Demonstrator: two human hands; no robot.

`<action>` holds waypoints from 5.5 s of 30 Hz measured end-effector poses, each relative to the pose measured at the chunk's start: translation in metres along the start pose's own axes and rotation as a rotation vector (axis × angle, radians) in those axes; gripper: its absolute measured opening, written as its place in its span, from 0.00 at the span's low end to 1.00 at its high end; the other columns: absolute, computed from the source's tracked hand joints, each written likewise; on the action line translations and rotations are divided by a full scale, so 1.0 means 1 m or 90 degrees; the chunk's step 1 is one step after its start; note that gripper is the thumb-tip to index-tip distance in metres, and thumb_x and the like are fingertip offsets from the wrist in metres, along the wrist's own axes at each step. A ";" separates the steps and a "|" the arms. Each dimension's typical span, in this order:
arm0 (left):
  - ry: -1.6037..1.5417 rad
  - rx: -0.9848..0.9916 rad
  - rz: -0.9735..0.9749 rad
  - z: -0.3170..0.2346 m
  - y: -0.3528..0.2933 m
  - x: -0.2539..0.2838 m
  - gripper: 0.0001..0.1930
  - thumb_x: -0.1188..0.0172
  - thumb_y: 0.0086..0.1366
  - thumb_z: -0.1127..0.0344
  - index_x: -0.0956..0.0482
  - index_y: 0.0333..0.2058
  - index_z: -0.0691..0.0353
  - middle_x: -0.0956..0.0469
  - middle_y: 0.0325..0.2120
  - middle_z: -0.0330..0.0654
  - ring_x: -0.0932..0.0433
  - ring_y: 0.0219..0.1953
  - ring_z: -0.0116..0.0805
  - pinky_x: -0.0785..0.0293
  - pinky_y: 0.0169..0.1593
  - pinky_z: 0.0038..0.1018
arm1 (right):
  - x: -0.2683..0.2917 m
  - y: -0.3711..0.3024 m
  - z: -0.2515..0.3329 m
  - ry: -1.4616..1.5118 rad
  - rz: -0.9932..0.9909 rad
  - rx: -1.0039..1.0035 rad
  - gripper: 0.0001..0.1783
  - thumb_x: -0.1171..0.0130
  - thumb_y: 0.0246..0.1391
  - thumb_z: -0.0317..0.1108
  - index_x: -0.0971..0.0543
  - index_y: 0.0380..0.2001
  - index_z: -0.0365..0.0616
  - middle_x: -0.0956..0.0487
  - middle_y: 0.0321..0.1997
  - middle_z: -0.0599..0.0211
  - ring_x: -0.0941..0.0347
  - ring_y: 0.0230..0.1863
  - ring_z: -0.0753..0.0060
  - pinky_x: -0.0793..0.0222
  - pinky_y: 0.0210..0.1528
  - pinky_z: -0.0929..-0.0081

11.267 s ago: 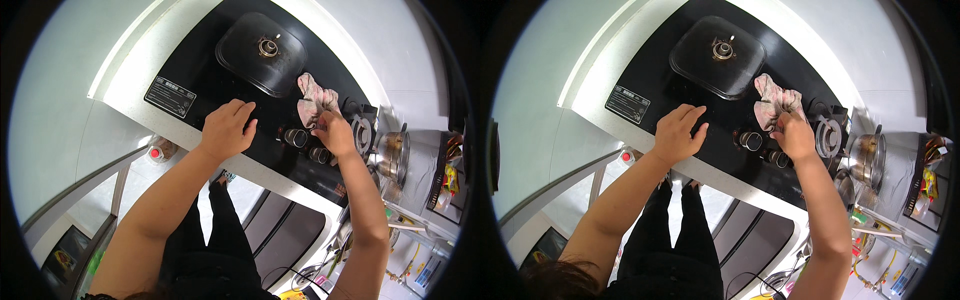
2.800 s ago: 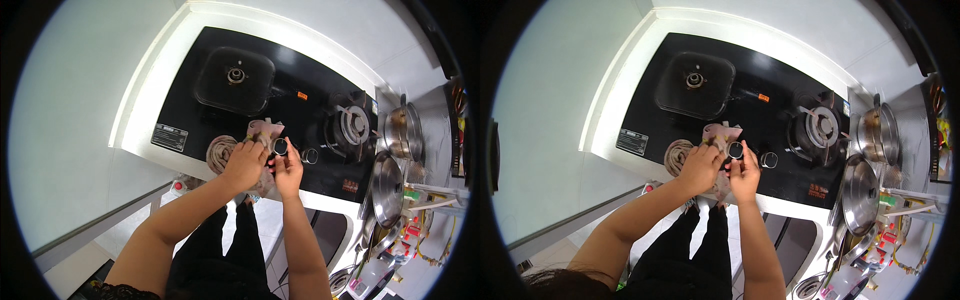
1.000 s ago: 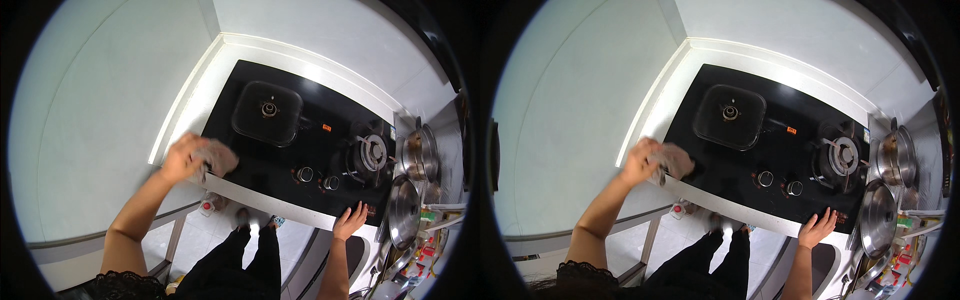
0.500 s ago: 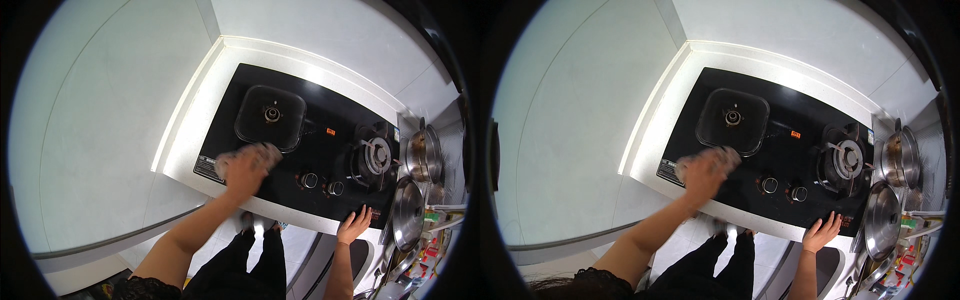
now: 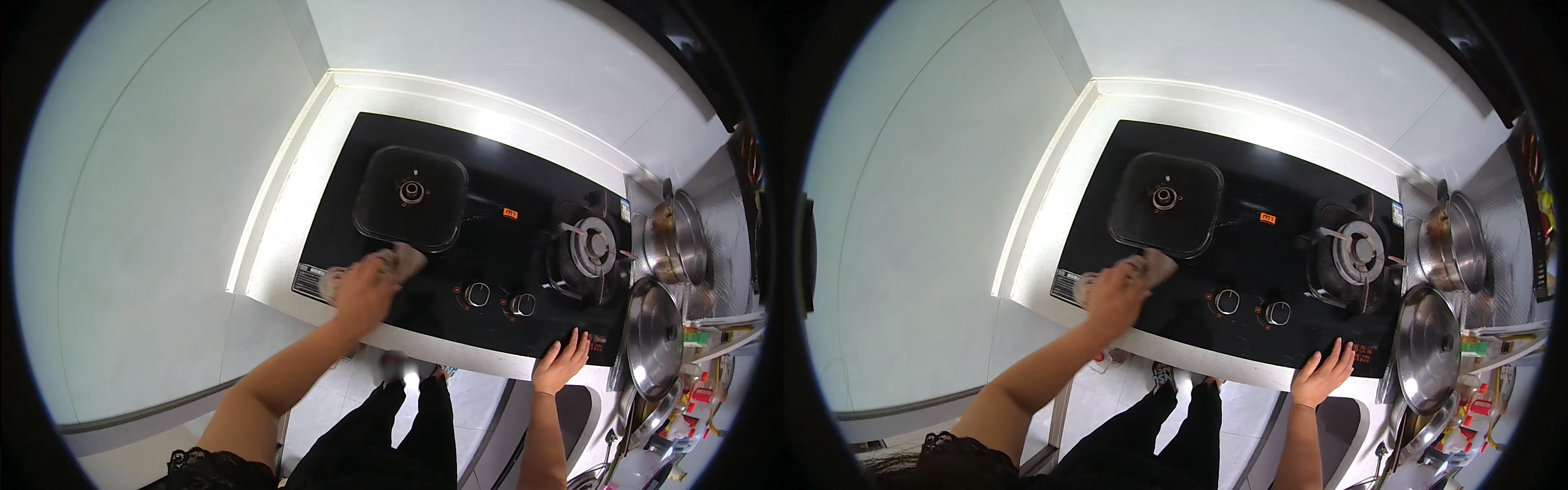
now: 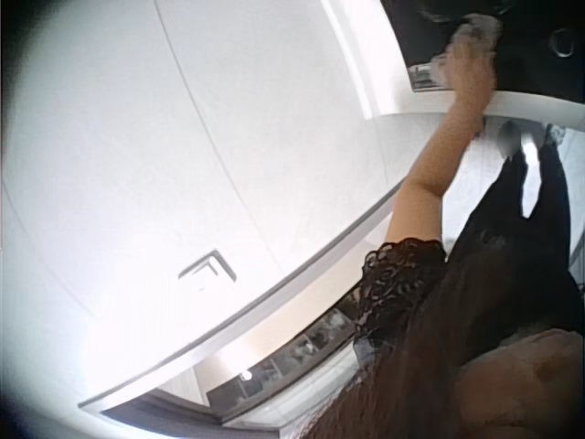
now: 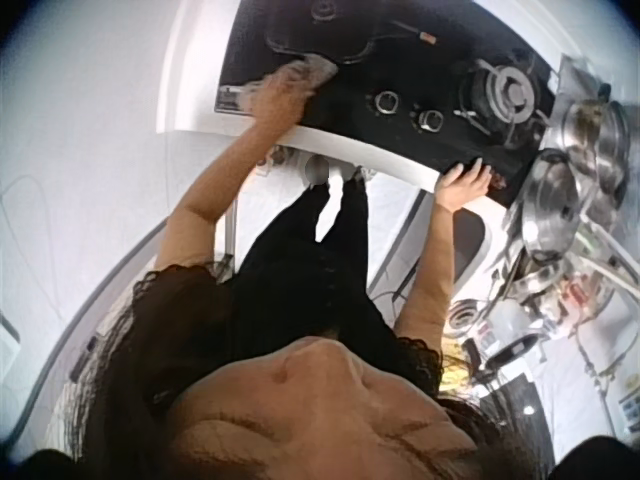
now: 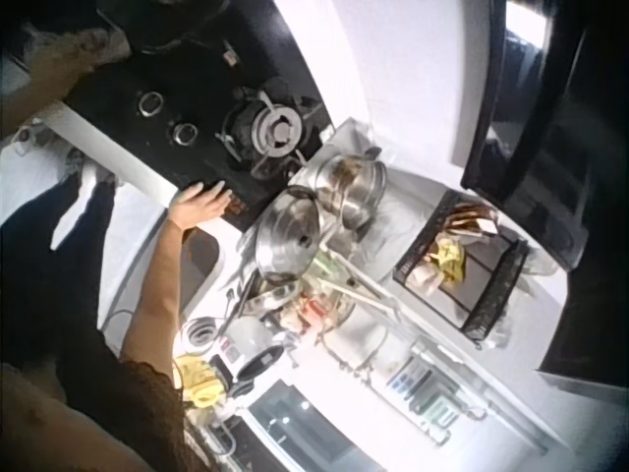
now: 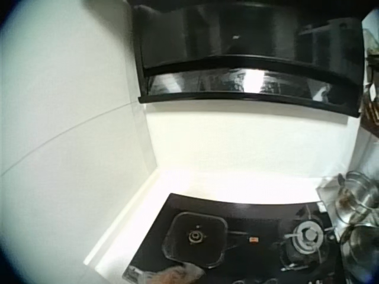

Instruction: The person wipes the stovetop and surrounding countertop with a cloth, then rinses the cloth under running water at the sink. They proceed to wipe the wall tiles and the underside of the range hood with the damp cloth.

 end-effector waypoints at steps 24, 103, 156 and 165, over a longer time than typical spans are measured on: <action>0.028 -0.111 0.052 -0.070 0.052 -0.028 0.18 0.42 0.53 0.69 0.21 0.45 0.55 0.30 0.47 0.45 0.29 0.48 0.47 0.28 0.47 0.38 | 0.003 0.003 0.001 0.028 0.030 -0.051 0.28 0.56 0.59 0.44 0.34 0.59 0.40 0.40 0.65 0.47 0.48 0.67 0.42 0.59 0.67 0.43; -0.694 0.431 0.225 -0.186 -0.003 0.103 0.12 0.36 0.61 0.60 0.25 0.26 0.62 0.28 0.19 0.32 0.32 0.21 0.18 0.37 0.24 0.18 | 0.137 -0.024 0.059 1.091 0.453 -0.447 0.51 0.39 0.48 0.15 0.55 0.69 0.49 0.22 0.43 0.57 0.24 0.41 0.73 0.26 0.45 0.74; 0.065 0.091 0.127 0.006 -0.015 0.045 0.29 0.43 0.59 0.53 0.35 0.59 0.54 0.39 0.61 0.47 0.41 0.62 0.52 0.43 0.61 0.53 | 0.003 0.022 0.291 0.201 0.297 0.423 0.27 0.43 0.53 0.43 0.30 0.58 0.54 0.40 0.66 0.54 0.46 0.66 0.46 0.44 0.62 0.50; 0.046 0.018 0.228 -0.006 -0.048 0.029 0.35 0.48 0.58 0.36 0.36 0.62 0.44 0.48 0.67 0.42 0.51 0.67 0.57 0.57 0.58 0.72 | -0.002 -0.021 0.261 0.274 0.353 0.464 0.31 0.46 0.57 0.46 0.36 0.63 0.55 0.50 0.71 0.53 0.56 0.71 0.43 0.55 0.66 0.42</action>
Point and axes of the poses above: each hand's wrist, its own y-axis towards the middle knuckle, its own x-axis out of the back of the hand, z = x × y, the point moved 4 cm from there along y, towards the middle knuckle
